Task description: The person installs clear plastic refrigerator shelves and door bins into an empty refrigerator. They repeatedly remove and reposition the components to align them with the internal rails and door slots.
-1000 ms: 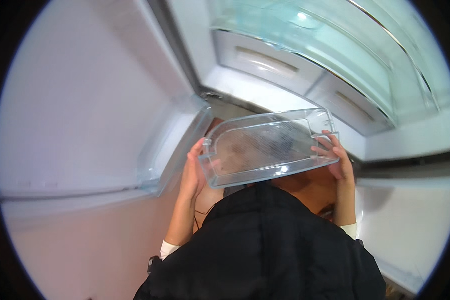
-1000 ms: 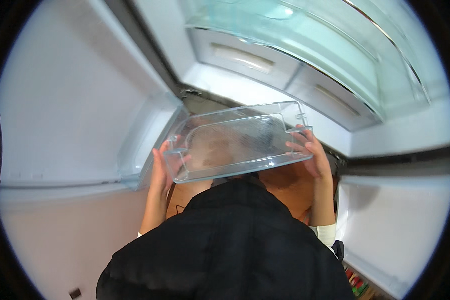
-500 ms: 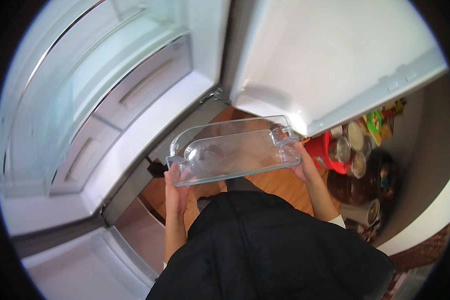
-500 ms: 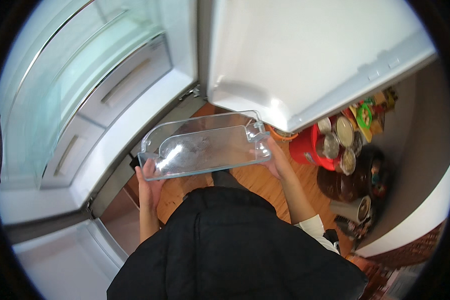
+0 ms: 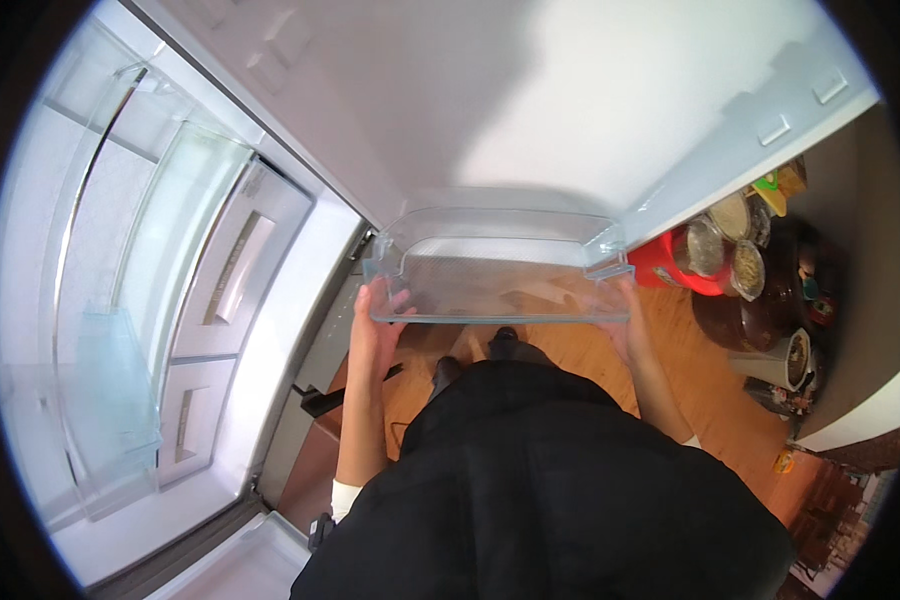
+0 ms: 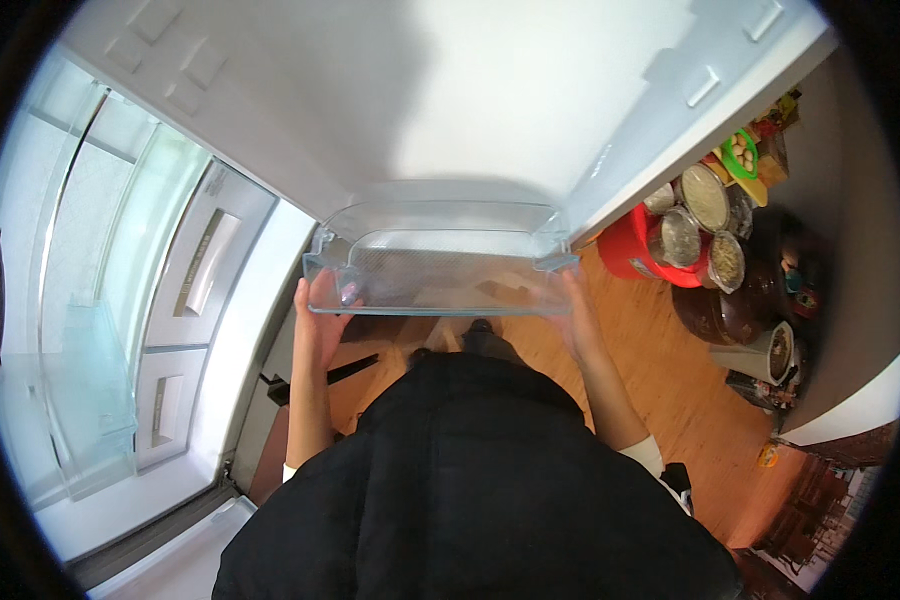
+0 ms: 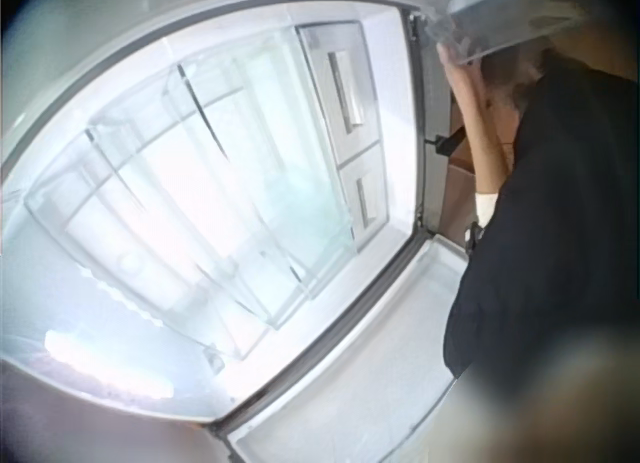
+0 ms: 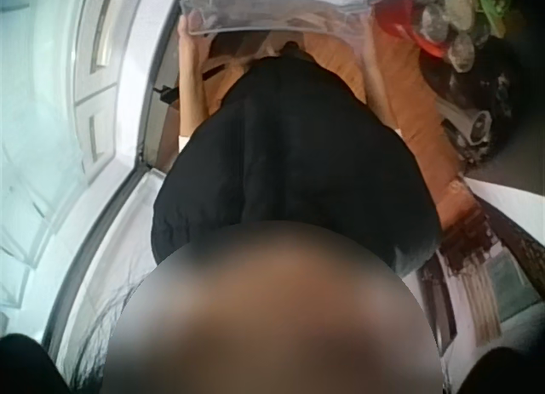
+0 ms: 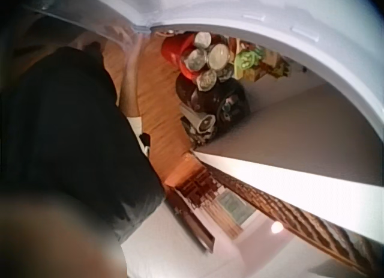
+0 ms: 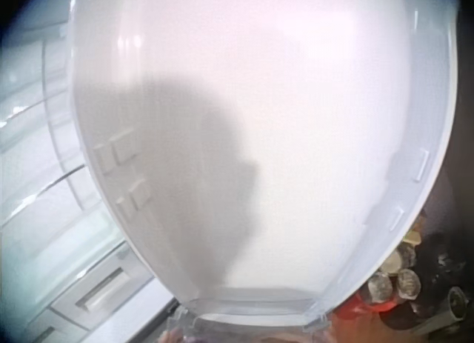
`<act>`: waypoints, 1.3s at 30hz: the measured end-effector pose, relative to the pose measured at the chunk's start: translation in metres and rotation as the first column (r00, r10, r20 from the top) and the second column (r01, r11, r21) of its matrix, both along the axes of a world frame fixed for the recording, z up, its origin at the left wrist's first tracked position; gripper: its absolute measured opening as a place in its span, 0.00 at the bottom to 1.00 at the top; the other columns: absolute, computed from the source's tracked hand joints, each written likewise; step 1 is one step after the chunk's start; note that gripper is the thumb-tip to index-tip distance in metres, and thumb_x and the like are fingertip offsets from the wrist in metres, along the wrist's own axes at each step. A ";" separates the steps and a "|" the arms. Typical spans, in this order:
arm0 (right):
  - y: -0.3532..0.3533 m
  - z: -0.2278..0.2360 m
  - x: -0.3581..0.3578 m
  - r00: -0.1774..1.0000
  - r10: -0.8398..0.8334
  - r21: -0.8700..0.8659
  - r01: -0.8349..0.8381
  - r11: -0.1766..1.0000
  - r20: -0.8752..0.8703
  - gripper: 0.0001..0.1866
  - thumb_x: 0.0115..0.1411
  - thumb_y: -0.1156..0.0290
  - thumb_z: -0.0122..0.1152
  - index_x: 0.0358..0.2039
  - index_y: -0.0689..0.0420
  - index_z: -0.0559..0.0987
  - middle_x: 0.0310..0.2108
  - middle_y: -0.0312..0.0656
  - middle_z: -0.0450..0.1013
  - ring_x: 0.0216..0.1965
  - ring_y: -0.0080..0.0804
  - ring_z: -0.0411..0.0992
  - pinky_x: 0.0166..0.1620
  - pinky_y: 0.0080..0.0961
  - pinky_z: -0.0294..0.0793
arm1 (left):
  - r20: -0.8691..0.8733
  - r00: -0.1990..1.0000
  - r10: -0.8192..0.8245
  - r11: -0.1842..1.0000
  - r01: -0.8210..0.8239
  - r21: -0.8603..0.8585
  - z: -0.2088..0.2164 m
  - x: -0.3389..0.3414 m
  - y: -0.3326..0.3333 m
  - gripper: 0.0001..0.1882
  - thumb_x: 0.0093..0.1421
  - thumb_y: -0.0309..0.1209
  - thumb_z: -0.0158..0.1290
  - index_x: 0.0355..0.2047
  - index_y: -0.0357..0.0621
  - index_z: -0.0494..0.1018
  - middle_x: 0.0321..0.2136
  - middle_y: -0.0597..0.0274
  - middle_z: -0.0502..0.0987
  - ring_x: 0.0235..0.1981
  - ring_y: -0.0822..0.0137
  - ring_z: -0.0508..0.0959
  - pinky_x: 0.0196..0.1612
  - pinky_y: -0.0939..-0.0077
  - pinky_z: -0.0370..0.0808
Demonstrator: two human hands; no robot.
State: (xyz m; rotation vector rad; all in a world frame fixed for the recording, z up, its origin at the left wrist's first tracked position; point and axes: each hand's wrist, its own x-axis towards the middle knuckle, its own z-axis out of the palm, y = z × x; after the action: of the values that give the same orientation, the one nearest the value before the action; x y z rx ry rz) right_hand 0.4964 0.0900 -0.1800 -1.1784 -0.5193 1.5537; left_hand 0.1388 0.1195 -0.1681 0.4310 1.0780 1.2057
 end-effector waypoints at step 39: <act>0.021 0.005 -0.004 0.978 -0.099 -0.075 0.114 0.991 0.184 0.41 0.56 0.40 0.49 0.61 0.56 0.56 0.55 0.44 0.59 0.40 0.34 0.69 0.41 0.33 0.70 | -0.122 0.961 -0.250 0.968 0.247 -0.039 -0.028 -0.014 0.043 0.39 0.60 0.55 0.41 0.57 0.31 0.54 0.54 0.50 0.62 0.44 0.56 0.71 0.46 0.62 0.69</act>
State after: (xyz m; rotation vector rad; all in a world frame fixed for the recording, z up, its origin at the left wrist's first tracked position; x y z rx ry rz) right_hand 0.4929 0.1114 -0.1753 -1.3988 -0.5033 1.3969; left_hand 0.1245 0.1622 -0.1958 0.6126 1.1083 0.9523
